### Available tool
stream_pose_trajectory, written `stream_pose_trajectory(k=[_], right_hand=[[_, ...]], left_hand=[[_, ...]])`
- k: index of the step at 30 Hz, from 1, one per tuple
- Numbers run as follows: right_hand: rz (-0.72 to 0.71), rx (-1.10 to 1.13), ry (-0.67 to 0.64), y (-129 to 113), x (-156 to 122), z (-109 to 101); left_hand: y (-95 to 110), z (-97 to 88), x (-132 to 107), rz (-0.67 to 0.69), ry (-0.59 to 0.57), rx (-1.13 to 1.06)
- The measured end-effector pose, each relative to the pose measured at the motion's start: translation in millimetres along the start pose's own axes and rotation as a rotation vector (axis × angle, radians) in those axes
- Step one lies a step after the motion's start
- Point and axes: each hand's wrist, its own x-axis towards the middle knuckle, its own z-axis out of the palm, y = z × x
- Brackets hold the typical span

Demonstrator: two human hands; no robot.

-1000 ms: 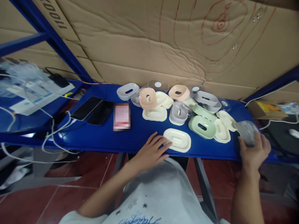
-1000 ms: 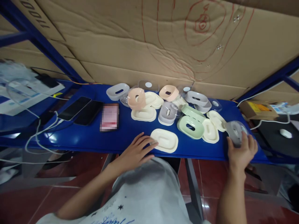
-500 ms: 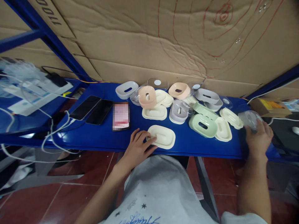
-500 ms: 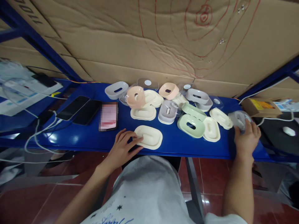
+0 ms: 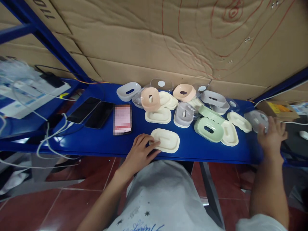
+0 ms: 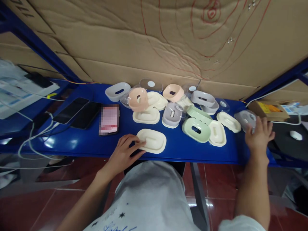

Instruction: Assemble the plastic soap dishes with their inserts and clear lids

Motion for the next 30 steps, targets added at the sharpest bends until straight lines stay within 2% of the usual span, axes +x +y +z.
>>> stream_pose_trajectory(k=[2, 3, 4, 5, 6, 7, 8, 9, 11, 14, 16, 19, 23, 25, 27, 30], right_hand=[[-0.086, 0.256, 0.102, -50.4, -19.0, -46.5], [-0.037, 0.361, 0.188, -82.8, -31.8, -71.3], [-0.071, 0.462, 0.124, -118.0, -45.4, -94.6], [-0.215, 0.57, 0.023, -154.1, -58.6, -114.6], [-0.437, 0.666, -0.095, -189.1, -70.0, -130.2], [-0.575, 0.719, -0.233, -221.3, -78.6, -140.7], [-0.632, 0.739, -0.308, -249.2, -84.1, -146.1], [-0.665, 0.739, -0.351, -272.2, -86.3, -147.1], [-0.654, 0.69, -0.418, -303.2, -82.6, -139.6], [-0.597, 0.589, -0.492, -320.9, -64.6, -121.0], [-0.577, 0.567, -0.522, -321.4, -50.8, -112.3], [-0.517, 0.668, -0.498, -313.4, -36.7, -109.6], [-0.335, 0.891, -0.398, -297.7, -39.0, -123.1], [-0.308, 0.982, -0.379, -291.0, -48.1, -134.5], [-0.338, 1.05, -0.359, -285.8, -59.8, -146.4], [-0.484, 1.12, -0.394, -280.9, -78.7, -159.9]], left_hand=[[0.1, 0.9, -0.6, -0.007, 0.032, 0.0], [0.2, 1.3, -0.9, -0.013, 0.048, -0.001], [0.3, 1.7, -1.1, -0.02, 0.06, -0.002], [0.4, 2.0, -1.2, -0.026, 0.069, -0.003], [0.5, 2.2, -1.3, -0.031, 0.076, -0.001], [0.6, 2.3, -1.3, -0.033, 0.08, 0.001], [0.8, 2.3, -1.2, -0.036, 0.08, 0.002], [1.0, 2.1, -1.2, -0.038, 0.078, 0.0], [1.7, 1.4, -1.0, -0.035, 0.07, -0.013], [3.4, -0.1, -0.2, -0.026, 0.041, -0.052], [4.5, -0.8, 0.9, -0.026, 0.022, -0.071], [4.8, -1.0, 1.7, -0.032, 0.016, -0.101], [0.2, -2.2, -1.1, -0.022, 0.015, -0.261], [-2.7, -4.2, -3.5, -0.034, -0.004, -0.357], [-4.6, -6.7, -5.4, -0.072, -0.042, -0.402], [-5.6, -9.7, -6.2, -0.153, -0.088, -0.401]])
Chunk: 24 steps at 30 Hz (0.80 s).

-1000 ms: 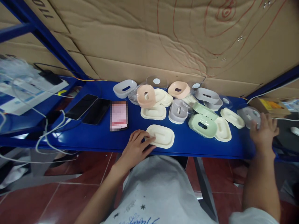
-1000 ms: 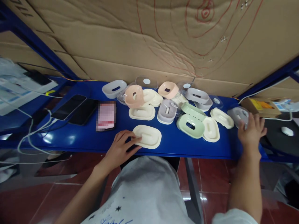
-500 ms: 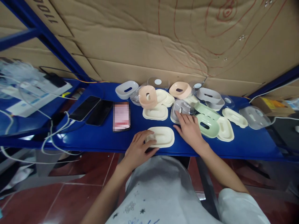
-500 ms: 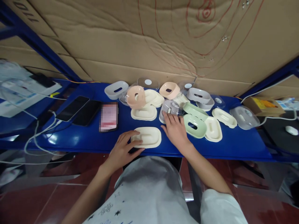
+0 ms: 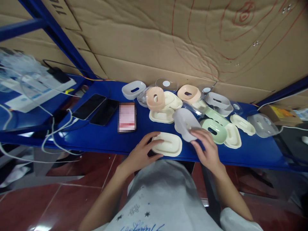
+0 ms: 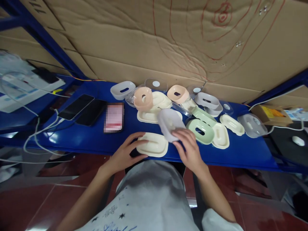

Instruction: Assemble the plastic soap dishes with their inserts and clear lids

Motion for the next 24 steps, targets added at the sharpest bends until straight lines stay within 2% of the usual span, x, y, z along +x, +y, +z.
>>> stream_pose_trajectory(k=[3, 6, 9, 14, 19, 24], right_hand=[[-0.092, 0.077, -0.149, -8.0, -16.4, 7.8], [-0.105, 0.133, -0.218, -11.4, -27.6, 19.7], [-0.097, 0.148, -0.272, -12.3, -30.4, 30.4], [-0.13, 0.108, -0.281, -11.9, -18.9, 38.4], [-0.179, 0.094, -0.325, -15.1, -8.0, 42.3], [-0.208, 0.009, -0.356, -17.2, -4.2, 44.9]], left_hand=[[-0.7, -0.9, 0.5, -0.064, 0.027, -0.009], [-3.0, -0.6, 1.2, -0.074, 0.073, -0.028], [-5.1, -0.1, 1.1, -0.058, 0.043, -0.023], [-5.0, -0.6, 1.5, -0.048, -0.022, 0.009], [-5.1, 1.9, 3.7, 0.09, 0.054, 0.094], [-7.9, 6.7, 4.1, 0.154, 0.089, 0.149]])
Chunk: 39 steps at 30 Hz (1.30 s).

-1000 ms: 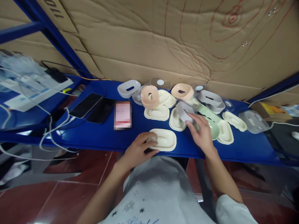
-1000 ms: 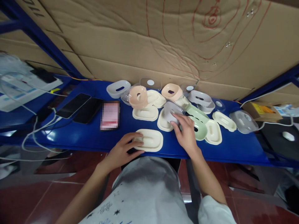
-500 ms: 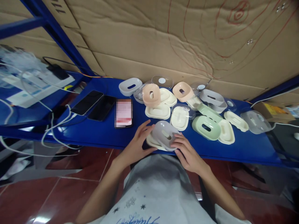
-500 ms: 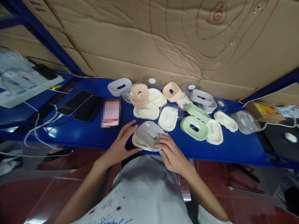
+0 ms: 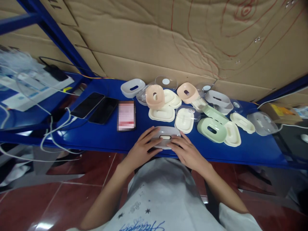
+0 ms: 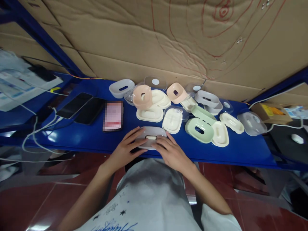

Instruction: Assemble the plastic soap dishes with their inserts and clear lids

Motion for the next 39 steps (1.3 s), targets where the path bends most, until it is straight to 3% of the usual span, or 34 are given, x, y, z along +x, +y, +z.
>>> stream_pose_trajectory(k=[4, 8, 11, 15, 18, 22, 25, 28, 31, 39], right_hand=[[0.016, -0.074, 0.002, 19.6, 4.9, -23.6], [0.305, -0.391, 0.058, 62.6, 17.3, -51.6], [0.482, -0.546, -0.033, 91.8, 30.3, -54.5], [0.519, -0.492, -0.14, 107.2, 43.5, -47.6], [0.441, -0.396, -0.052, 99.9, 43.9, -50.6], [0.272, -0.328, 0.034, 63.9, 33.2, -49.8], [0.173, -0.233, -0.007, 27.1, 22.6, -30.8], [0.169, -0.201, -0.006, 1.8, 14.6, -8.5], [0.179, -0.216, 0.004, -4.5, 11.9, 0.6], [0.129, -0.224, -0.009, 3.0, 15.3, -4.5]], left_hand=[[1.3, 0.3, 0.3, 0.003, 0.011, -0.02], [5.7, -2.1, 0.3, -0.062, 0.008, -0.046], [8.2, -3.8, -0.5, -0.12, -0.018, -0.069], [9.1, -5.7, -0.5, -0.166, -0.053, -0.084], [8.1, -5.8, 0.3, -0.243, -0.072, -0.103], [5.8, -2.1, -0.3, -0.361, -0.037, -0.142], [5.2, 0.5, -1.6, -0.38, -0.021, -0.173], [5.4, -0.2, -1.5, -0.384, -0.037, -0.185], [4.9, -2.9, 0.3, -0.384, -0.052, -0.183], [1.8, -4.2, 0.6, -0.348, -0.076, -0.149]])
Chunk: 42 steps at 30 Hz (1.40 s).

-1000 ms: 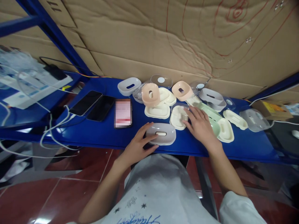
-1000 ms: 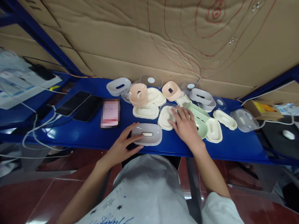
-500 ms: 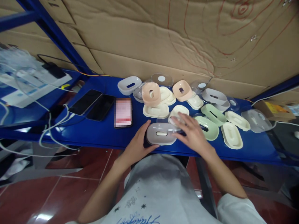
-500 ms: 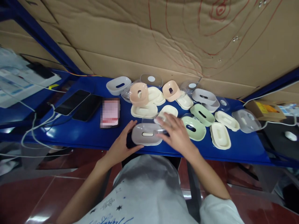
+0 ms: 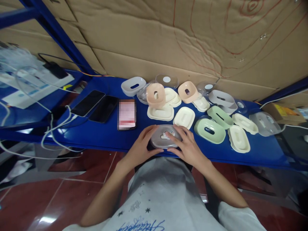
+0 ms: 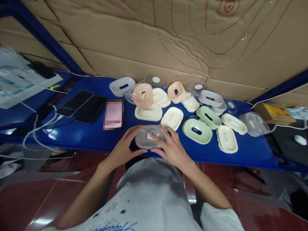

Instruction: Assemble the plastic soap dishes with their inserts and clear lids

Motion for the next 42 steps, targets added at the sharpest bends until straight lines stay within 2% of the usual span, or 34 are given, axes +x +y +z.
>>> stream_pose_trajectory(k=[8, 14, 18, 21, 23, 25, 28, 30, 33, 35, 38, 40, 42], right_hand=[[0.011, -0.027, 0.003, -4.5, -3.2, 11.8], [-0.079, 0.086, 0.048, 1.3, -9.8, 13.1], [-0.113, 0.104, 0.176, 8.2, -19.4, 6.4], [-0.026, 0.03, 0.388, 23.1, -39.7, -9.9], [0.113, -0.11, 0.538, 43.5, -66.2, -27.4], [0.276, -0.304, 0.662, 74.0, -106.0, -47.2], [0.531, -0.556, 0.816, 131.5, -184.9, -70.2], [0.737, -0.649, 0.93, 169.0, -239.2, -75.2], [0.954, -0.682, 0.932, 210.9, -299.1, -68.1], [1.0, -0.655, 0.892, 225.5, -316.1, -60.8], [1.023, -0.641, 0.839, 226.2, -307.7, -58.2], [0.995, -0.666, 0.833, 211.3, -282.6, -61.8], [0.853, -0.648, 0.846, 183.4, -245.1, -64.7]], left_hand=[[-0.8, -0.9, -0.1, 0.009, -0.001, -0.001], [-1.1, -4.6, -2.9, 0.04, -0.013, -0.016], [2.2, -9.6, -3.4, 0.105, -0.004, -0.077], [5.1, -11.6, -3.1, 0.098, 0.024, -0.098], [6.8, -11.1, -3.0, 0.083, 0.021, -0.086], [8.1, -9.3, -2.9, 0.08, 0.006, -0.063], [9.0, -5.4, -2.7, 0.08, -0.012, -0.03], [8.6, -2.7, -2.2, 0.082, -0.004, -0.01], [7.7, 0.8, -0.5, 0.104, 0.028, 0.02], [7.5, 2.3, 1.0, 0.121, 0.044, 0.041], [6.8, 3.9, 1.9, 0.132, 0.06, 0.076], [6.4, 5.3, 0.7, 0.127, 0.066, 0.103], [7.7, 8.0, -1.0, 0.129, 0.052, 0.161]])
